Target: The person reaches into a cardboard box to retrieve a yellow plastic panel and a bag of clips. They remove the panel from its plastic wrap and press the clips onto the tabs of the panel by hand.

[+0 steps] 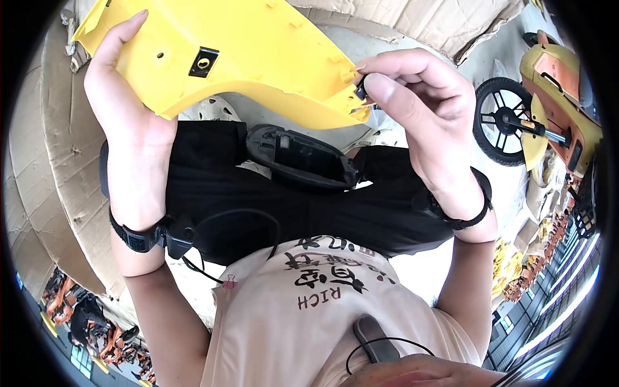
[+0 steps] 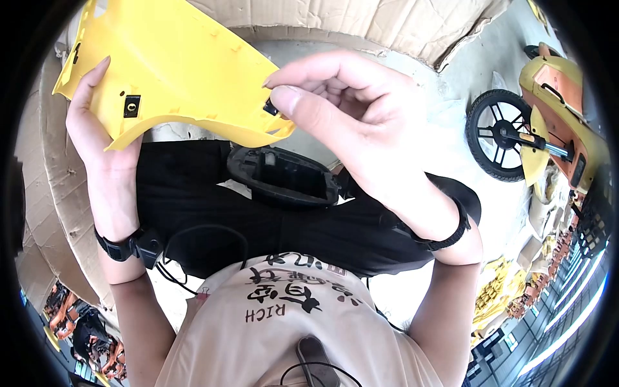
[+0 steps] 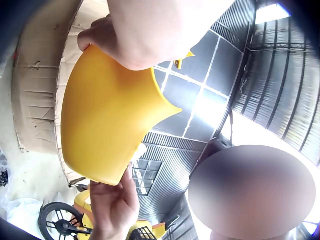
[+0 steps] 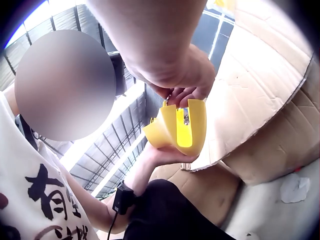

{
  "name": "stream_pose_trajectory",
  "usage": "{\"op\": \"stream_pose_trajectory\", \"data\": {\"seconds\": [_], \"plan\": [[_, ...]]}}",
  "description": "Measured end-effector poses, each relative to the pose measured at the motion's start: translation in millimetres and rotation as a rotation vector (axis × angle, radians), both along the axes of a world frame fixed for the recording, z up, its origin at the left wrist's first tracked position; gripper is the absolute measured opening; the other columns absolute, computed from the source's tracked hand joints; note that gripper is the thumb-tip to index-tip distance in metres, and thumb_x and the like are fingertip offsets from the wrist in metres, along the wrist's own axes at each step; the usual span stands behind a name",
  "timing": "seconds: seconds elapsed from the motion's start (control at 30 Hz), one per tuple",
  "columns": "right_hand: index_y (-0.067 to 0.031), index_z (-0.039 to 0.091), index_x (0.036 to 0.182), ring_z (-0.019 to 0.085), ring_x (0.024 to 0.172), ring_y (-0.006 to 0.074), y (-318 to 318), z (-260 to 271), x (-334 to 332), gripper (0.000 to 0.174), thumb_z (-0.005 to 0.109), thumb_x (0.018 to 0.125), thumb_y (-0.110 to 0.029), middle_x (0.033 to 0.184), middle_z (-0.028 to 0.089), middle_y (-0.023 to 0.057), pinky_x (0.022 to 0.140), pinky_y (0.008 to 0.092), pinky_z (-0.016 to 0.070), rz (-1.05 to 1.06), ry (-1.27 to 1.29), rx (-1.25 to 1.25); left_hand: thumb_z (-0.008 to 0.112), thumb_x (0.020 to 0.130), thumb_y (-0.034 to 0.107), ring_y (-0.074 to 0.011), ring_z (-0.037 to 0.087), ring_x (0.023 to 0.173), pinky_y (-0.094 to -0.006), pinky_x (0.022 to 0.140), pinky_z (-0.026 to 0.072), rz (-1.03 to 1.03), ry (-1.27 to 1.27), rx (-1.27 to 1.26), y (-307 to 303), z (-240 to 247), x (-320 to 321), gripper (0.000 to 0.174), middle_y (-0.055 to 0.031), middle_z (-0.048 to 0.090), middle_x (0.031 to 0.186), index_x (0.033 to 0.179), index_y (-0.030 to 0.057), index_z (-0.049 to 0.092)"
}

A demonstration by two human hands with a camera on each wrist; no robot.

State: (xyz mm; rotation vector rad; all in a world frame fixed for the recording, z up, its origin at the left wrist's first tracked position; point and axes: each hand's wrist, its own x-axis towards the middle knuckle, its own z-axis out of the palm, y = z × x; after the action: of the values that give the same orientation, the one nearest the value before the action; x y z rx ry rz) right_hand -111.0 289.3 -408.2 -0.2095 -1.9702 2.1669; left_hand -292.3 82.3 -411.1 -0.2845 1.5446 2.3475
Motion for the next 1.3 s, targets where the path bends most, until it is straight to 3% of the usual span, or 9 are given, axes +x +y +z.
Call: {"op": "stream_pose_trajectory", "data": {"seconds": [0.23,0.3,0.47,0.57,0.67,0.8,1.17,1.23,1.3], "plan": [[0.006,0.065,0.104,0.065,0.084,0.0106,-10,6,3,0.014,0.063,0.089,0.006,0.098,0.07,0.0103,0.078,0.0232,0.0518,-0.031,-0.018,0.202,0.059,0.088,0.007,-0.0249,0.066,0.1,-0.0377,0.086,0.0548,0.039,0.009,0.015,0,0,0,0.031,-0.0124,0.065,0.112,0.118,-0.0018,0.056],[0.0073,0.065,0.102,0.065,0.084,0.0131,-12,1,5,0.013,0.062,0.089,0.008,0.099,0.069,0.0135,0.076,0.024,0.0523,-0.079,0.094,0.499,0.059,0.088,0.007,-0.0253,0.066,0.101,-0.0381,0.087,0.0544,0.055,0.027,0.017,0,0,0,0.031,-0.0125,0.065,0.112,0.118,-0.0017,0.056],[0.0092,0.063,0.106,0.067,0.087,0.0184,-18,-15,3,0.018,0.063,0.089,0.009,0.102,0.068,0.0199,0.075,0.0249,0.0529,-0.088,0.298,0.652,0.058,0.089,0.008,-0.0254,0.065,0.103,-0.0396,0.089,0.053,0.053,0.011,0.087,5,2,-2,0.031,-0.0117,0.064,0.114,0.119,-0.0002,0.056],[0.0027,0.067,0.104,0.069,0.082,0.023,-24,-23,0,0.028,0.074,0.077,0.005,0.094,0.07,0.0149,0.073,0.0294,0.0547,-0.242,0.302,0.57,0.057,0.09,0.009,-0.0255,0.064,0.105,-0.0403,0.09,0.0518,0.007,-0.026,0.187,0,0,-7,0.032,-0.0111,0.064,0.115,0.121,0.0006,0.055],[0.0097,0.054,0.127,0.06,0.102,0.0205,-19,-23,-3,0.05,0.073,0.081,0.006,0.116,0.063,0.0193,0.092,0.0312,0.0474,-0.123,0.344,0.631,0.055,0.092,0.014,-0.0266,0.062,0.108,-0.0439,0.091,0.0504,0.023,0.004,0.192,2,-4,-4,0.034,-0.0109,0.062,0.118,0.124,0.0029,0.053],[0.0081,0.05,0.133,0.055,0.108,0.0194,-12,-16,-10,0.066,0.08,0.075,-0.001,0.127,0.057,0.0158,0.096,0.0322,0.0429,-0.239,0.368,0.841,0.053,0.091,0.015,-0.0239,0.062,0.107,-0.0407,0.09,0.0521,-0.023,-0.075,0.176,7,-2,5,0.037,-0.0076,0.061,0.12,0.127,0.0054,0.051],[0.0053,0.059,0.123,0.061,0.086,0.0193,1,7,-14,0.056,0.082,0.074,-0.01,0.101,0.067,0.0119,0.08,0.0306,0.049,-0.181,0.3,0.93,0.051,0.093,0.02,-0.0243,0.062,0.109,-0.0421,0.089,0.0525,-0.066,-0.098,0.146,8,0,7,0.038,-0.0072,0.061,0.122,0.129,0.0067,0.051],[0.0061,0.061,0.12,0.062,0.083,0.0205,6,8,-14,0.053,0.082,0.074,-0.012,0.097,0.067,0.0129,0.077,0.0309,0.0494,-0.176,0.328,0.969,0.048,0.095,0.027,-0.0306,0.056,0.118,-0.0544,0.097,0.0422,-0.049,-0.163,0.136,12,1,9,0.042,-0.0114,0.058,0.128,0.133,0.008,0.048],[0.0082,0.063,0.112,0.062,0.075,0.0237,13,4,-17,0.049,0.083,0.072,-0.013,0.09,0.068,0.0146,0.073,0.0315,0.0489,-0.162,0.506,1.111,0.048,0.095,0.027,-0.0308,0.055,0.118,-0.0546,0.097,0.0417,-0.073,-0.192,0.156,15,-1,10,0.043,-0.0114,0.058,0.129,0.134,0.0081,0.048]]}}
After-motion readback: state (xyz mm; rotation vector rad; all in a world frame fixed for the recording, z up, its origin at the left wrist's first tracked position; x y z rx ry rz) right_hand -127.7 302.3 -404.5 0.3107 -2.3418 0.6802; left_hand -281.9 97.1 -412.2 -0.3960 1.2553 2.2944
